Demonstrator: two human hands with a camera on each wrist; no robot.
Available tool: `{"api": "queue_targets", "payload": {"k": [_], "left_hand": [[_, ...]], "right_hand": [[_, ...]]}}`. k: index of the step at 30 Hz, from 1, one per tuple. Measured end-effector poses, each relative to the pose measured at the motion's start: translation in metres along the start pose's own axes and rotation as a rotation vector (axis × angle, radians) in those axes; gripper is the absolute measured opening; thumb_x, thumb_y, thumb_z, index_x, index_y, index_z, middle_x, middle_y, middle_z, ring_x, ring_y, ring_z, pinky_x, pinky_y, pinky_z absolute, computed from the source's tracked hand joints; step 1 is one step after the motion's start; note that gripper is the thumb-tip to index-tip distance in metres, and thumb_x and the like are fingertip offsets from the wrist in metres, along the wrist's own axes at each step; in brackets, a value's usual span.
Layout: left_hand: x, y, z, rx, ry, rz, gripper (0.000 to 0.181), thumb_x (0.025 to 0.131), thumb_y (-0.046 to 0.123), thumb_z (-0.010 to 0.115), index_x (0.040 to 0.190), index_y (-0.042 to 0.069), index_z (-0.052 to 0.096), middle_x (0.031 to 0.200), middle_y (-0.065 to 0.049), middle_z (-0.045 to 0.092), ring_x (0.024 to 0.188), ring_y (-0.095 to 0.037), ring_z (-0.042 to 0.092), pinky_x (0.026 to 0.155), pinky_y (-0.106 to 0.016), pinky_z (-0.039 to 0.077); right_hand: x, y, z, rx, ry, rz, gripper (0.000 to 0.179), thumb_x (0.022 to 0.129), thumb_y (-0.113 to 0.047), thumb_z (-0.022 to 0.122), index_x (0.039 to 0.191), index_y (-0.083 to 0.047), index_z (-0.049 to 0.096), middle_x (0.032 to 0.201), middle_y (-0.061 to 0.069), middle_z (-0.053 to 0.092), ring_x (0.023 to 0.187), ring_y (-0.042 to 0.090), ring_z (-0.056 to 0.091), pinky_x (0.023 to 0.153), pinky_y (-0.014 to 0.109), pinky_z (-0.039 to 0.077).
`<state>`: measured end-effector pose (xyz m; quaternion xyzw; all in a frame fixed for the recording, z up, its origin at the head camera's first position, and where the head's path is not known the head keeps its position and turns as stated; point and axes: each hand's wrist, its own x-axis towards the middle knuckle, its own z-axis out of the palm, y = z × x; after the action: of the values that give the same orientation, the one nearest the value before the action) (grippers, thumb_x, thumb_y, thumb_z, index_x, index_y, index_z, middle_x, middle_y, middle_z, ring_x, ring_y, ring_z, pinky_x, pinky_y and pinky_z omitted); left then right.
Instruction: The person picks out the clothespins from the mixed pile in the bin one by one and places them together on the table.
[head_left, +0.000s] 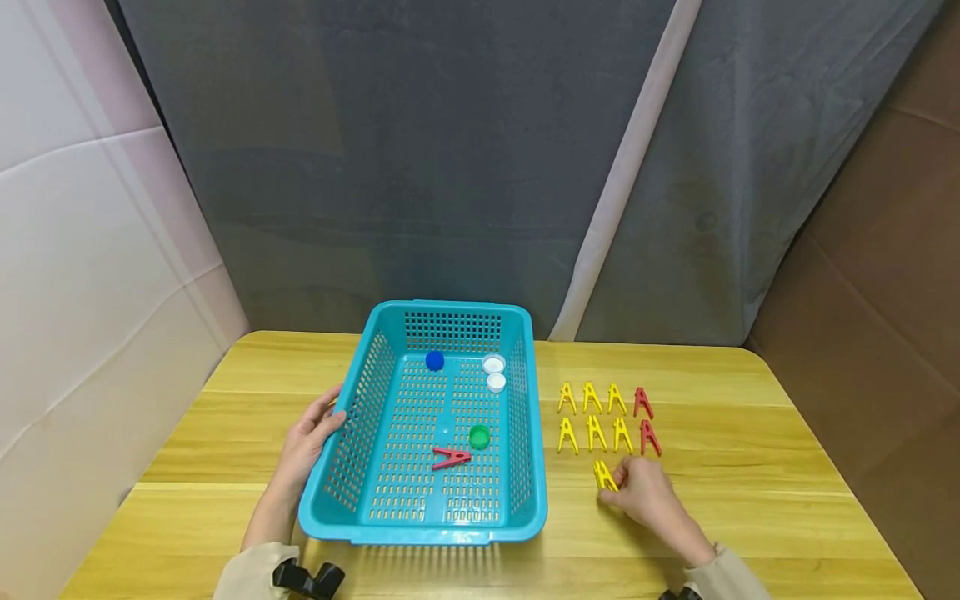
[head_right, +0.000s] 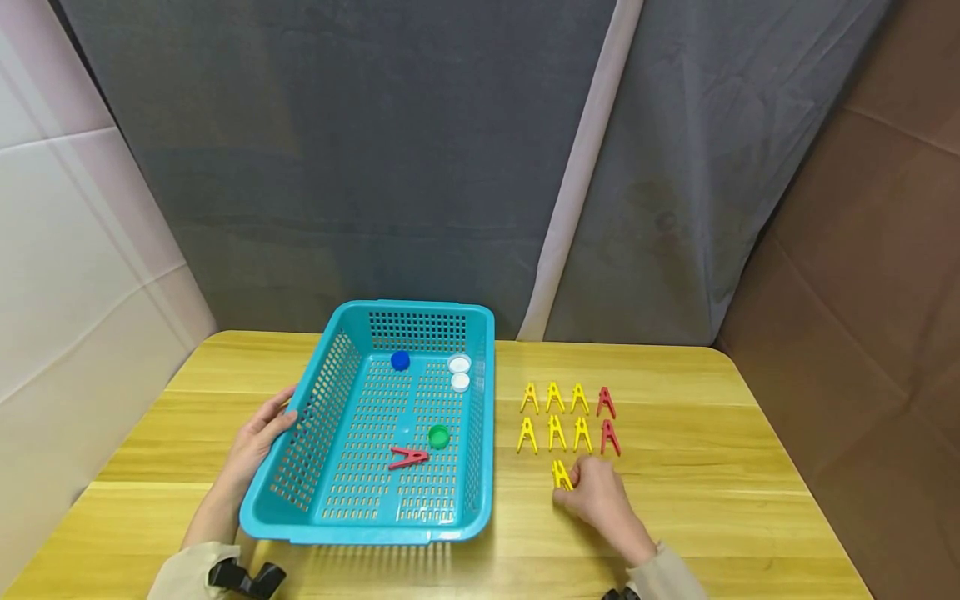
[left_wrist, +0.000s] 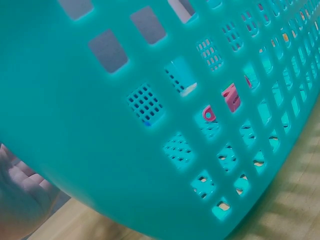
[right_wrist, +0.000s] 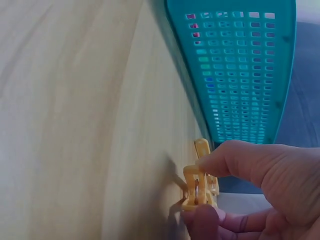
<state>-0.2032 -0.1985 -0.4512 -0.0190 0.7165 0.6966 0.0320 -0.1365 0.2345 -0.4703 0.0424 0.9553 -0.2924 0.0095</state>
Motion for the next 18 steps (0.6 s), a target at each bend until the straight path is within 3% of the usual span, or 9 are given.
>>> {"api": "queue_targets", "payload": {"k": [11, 18], "left_hand": [[0.0, 0.0, 0.0, 0.002, 0.001, -0.006, 0.052, 0.1, 0.022, 0.045, 0.147, 0.006, 0.027, 0.106, 0.024, 0.051, 0.097, 0.005, 0.053, 0.079, -0.017, 0.049], [0.0, 0.0, 0.0, 0.005, 0.005, -0.001, 0.052, 0.1, 0.022, 0.046, 0.146, 0.005, 0.028, 0.106, 0.024, 0.05, 0.096, 0.005, 0.053, 0.079, -0.017, 0.049]], "right_hand": [[0.001, -0.003, 0.006, 0.003, -0.021, 0.014, 0.032, 0.065, -0.01, 0.079, 0.059, -0.01, 0.047, 0.054, -0.002, 0.042, 0.049, 0.009, 0.036, 0.045, 0.022, 0.029], [0.004, -0.006, -0.005, 0.044, -0.055, 0.028, 0.032, 0.076, -0.022, 0.078, 0.064, -0.008, 0.053, 0.05, -0.001, 0.049, 0.04, 0.008, 0.042, 0.041, 0.021, 0.031]]}}
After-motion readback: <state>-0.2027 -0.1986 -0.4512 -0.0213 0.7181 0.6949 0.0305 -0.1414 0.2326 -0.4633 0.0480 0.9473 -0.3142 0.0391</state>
